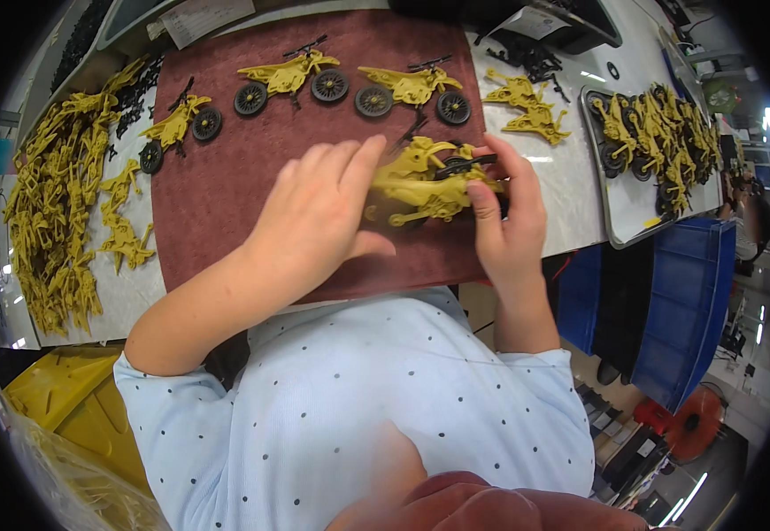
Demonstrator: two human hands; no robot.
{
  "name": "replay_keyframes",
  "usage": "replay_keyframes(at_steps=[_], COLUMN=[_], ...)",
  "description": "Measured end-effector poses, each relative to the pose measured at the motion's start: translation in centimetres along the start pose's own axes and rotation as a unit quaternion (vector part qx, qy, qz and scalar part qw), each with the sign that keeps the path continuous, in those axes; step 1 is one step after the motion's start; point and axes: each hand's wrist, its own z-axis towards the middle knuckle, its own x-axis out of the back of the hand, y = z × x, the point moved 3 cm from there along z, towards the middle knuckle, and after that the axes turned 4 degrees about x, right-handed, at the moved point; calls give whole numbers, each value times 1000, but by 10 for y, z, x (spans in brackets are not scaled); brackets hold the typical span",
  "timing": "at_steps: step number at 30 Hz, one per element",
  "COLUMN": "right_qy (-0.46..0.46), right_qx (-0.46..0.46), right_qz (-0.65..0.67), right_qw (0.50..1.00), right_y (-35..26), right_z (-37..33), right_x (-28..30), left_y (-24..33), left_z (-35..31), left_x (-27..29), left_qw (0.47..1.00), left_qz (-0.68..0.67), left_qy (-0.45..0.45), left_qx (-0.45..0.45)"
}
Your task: The person assembles toy motorcycles by attaching wheels and handlebars to frame pieces, placing the assembled toy motorcycles onto a tray, and snapping frame halves together.
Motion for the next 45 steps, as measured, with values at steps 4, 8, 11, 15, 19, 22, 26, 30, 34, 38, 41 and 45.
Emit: replay_keyframes(at_steps=[4, 8, 11, 15, 19, 22, 26, 30, 34, 38, 41, 45], right_qy=[17, -30, -54, -105, -110, -115, -245, -345, -436, -402, -334, -81], right_qx=[82, 66, -57, -50, -28, -53, -84, -44, -128, -213, -214, -216], right_qz=[-112, -162, -44, -118, -126, -51, 7, 121, 265, 310, 324, 441], right_qw=[990, 984, 996, 986, 985, 991, 966, 930, 851, 835, 859, 867], right_y=[-7, -5, 4, 4, -9, -11, 3, 20, 26, 24, 22, 23], right_z=[-8, -5, 3, 6, 11, 13, 23, 38, 33, 29, 19, -3], right_x=[-17, -19, -11, -3, -3, 2, 9, 13, 5, 1, 12, 77], left_y=[6, 7, 5, 3, 1, -5, 0, -11, -10, -3, -3, -18], left_z=[-1, -9, -10, -9, -15, -18, -12, -12, -15, -8, -3, -5], left_x=[-18, -26, -29, -30, -31, -35, -31, -38, -46, -45, -38, -23], left_qw=[998, 997, 995, 986, 978, 969, 957, 964, 948, 925, 919, 938], left_qz=[-66, -40, -46, -129, -186, -241, -291, -265, -310, -374, -386, -319], left_qy=[10, 69, 88, 103, 92, 57, 1, -20, -47, -50, 22, 106], left_qx=[6, -11, -21, -36, -20, 6, -19, -28, -49, -43, -73, -85])
